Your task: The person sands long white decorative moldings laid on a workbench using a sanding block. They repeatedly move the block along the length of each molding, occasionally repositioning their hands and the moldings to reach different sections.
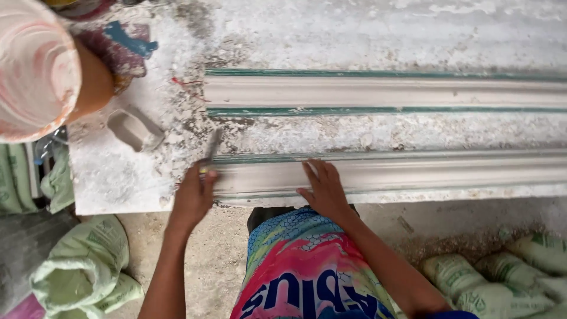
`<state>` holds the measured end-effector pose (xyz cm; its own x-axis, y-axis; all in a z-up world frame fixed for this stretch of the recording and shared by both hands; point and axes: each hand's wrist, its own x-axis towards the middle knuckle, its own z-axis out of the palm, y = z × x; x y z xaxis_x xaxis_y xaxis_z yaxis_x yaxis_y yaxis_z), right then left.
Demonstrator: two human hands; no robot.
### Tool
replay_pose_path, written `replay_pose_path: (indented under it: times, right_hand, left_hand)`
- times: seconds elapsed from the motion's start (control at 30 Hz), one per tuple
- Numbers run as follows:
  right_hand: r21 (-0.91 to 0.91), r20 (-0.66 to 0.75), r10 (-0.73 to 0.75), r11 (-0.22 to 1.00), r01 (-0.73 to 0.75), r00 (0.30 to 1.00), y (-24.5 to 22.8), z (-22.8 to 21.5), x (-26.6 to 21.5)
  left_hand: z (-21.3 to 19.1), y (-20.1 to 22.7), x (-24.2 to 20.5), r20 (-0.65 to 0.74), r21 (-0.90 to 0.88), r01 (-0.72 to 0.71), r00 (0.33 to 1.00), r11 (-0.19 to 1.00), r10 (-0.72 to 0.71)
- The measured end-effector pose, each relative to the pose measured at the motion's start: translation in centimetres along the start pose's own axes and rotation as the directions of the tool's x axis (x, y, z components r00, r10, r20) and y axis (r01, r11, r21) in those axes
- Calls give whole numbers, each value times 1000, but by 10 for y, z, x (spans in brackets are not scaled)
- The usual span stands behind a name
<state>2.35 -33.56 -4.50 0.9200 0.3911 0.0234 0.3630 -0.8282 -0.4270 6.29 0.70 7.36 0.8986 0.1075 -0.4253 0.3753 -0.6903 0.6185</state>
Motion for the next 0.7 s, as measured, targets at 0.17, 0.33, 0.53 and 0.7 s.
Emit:
replay_pose_path:
  times: [0.17,0.33,0.53,0.7]
  right_hand:
    - [-133,-359,215,951,-277,908,96,-16,-81]
    - [162,-214,880,460,-873,424,189,-70,-145]
    - [396,6,983,167,-903,184,233,-61,-144]
    - [367,45,982,154,-917,183,225,-67,-150]
  left_hand:
    - [43,41,26,406,54,-177,903,983,141]
    - [22,72,42,605,121,-509,719,852,343]
    - [36,44,65,613,250,-628,692,737,381]
    - [183,147,45,613,89,-692,605,716,509]
